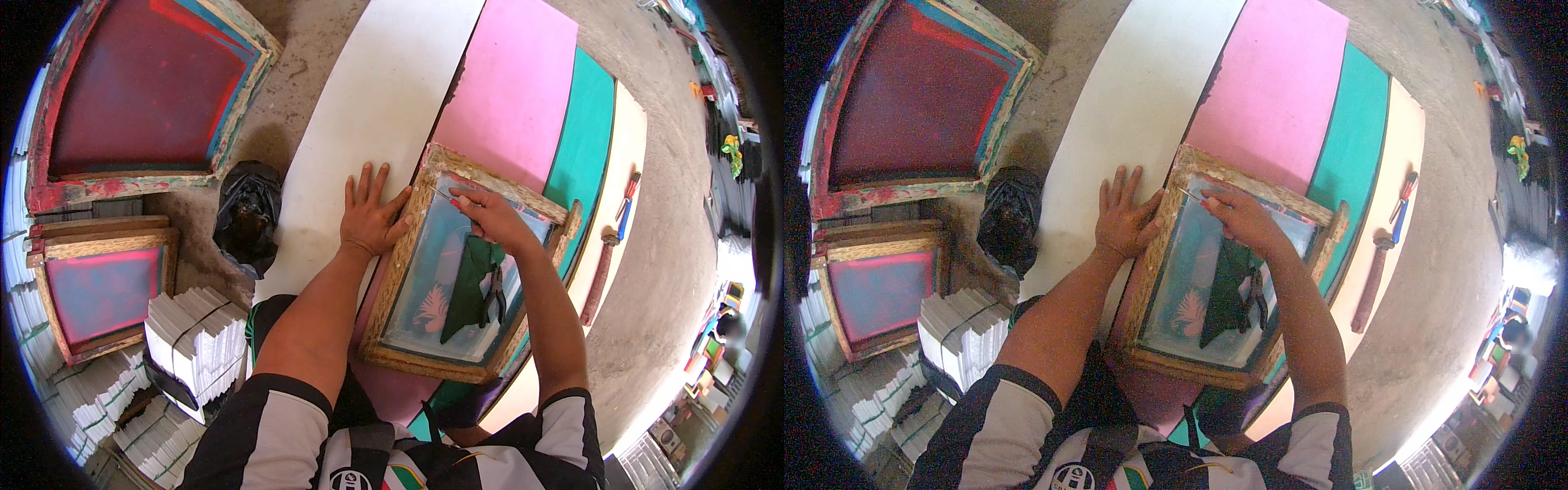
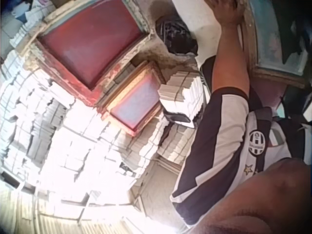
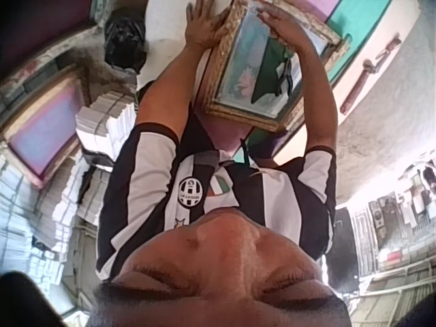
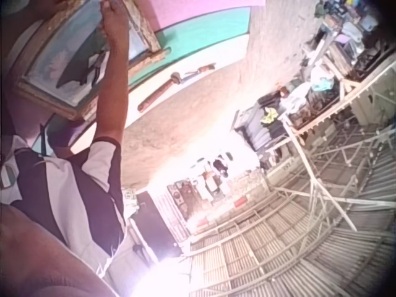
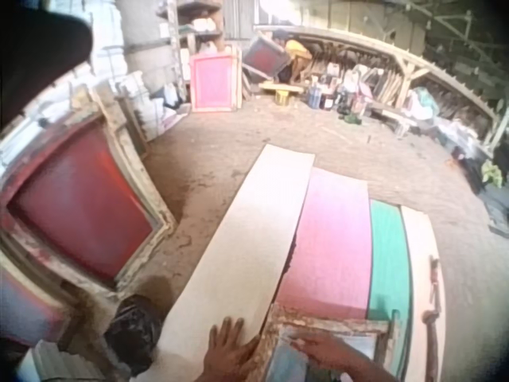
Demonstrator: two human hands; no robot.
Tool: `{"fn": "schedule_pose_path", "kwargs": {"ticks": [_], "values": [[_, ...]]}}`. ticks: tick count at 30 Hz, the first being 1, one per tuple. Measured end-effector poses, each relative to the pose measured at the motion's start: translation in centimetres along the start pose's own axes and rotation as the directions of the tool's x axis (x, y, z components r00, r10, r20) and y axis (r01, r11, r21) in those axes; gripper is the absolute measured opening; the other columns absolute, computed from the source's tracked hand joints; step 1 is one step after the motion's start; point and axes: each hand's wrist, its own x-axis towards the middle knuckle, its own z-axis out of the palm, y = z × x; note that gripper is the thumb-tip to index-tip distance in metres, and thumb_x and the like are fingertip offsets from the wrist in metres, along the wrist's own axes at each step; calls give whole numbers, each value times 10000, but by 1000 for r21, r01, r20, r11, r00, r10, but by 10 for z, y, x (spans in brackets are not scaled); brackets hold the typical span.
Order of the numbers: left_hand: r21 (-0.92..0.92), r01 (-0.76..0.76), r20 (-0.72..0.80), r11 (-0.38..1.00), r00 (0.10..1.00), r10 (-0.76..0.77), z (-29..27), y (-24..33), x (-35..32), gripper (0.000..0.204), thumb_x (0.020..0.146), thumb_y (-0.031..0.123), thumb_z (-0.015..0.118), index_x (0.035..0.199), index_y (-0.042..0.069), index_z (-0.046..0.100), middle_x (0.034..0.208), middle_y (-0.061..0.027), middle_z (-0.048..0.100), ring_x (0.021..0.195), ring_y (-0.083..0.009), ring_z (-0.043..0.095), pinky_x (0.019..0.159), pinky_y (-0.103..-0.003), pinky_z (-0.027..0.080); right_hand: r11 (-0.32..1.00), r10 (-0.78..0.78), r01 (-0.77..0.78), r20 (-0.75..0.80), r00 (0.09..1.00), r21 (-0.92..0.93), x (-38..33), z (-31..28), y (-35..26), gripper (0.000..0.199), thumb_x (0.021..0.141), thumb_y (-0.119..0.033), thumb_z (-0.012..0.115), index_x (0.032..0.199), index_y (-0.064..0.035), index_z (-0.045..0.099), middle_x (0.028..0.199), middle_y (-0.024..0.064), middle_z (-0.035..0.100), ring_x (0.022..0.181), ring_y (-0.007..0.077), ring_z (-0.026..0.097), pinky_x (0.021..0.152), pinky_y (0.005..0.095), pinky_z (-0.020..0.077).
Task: The person sits on the floor and uses a small tool to scrape or clean the inner edge of a wooden picture frame. They hold the frame steady with one hand while working along the edge with the other. The person occasionally adjusts their position and the frame's orientation to reach different sections.
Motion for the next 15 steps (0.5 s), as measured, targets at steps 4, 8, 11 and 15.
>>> {"fn": "schedule_pose_path", "kwargs": {"ticks": [4,8,11,15], "values": [[-5,9,17,1000,1000,-9,0,0,0,566,927,607,561,1426,353,638,1688,-159,284,1574,-420,170,1235,-661,106,901,-238,166,-136,962,-401,-14,16,12,394,1041,-308,582,1410,-183,645,1062,93,691,913,305,667,848,409,532],[-21,2,5,1000,1000,-2,-2,1,1,566,919,610,570,1415,347,650,1686,-158,289,1574,-417,172,1237,-661,101,911,-301,211,-221,928,-354,-28,36,21,386,1029,-306,589,1405,-237,643,1127,143,760,1008,394,731,910,481,567],[-47,3,-24,999,1000,-4,0,-1,0,563,916,604,575,1406,341,660,1685,-159,291,1575,-414,172,1237,-661,99,857,-310,156,-250,917,-490,-32,45,11,389,1022,-305,601,1409,-288,629,1030,170,759,957,403,728,854,516,566],[-38,4,-6,999,1000,-4,-2,0,0,561,920,604,573,1406,339,662,1684,-161,293,1575,-416,171,1237,-661,99,794,-338,118,-271,901,-597,-33,50,0,346,1027,-255,608,1368,-260,671,903,181,732,844,398,705,735,485,540]]}}
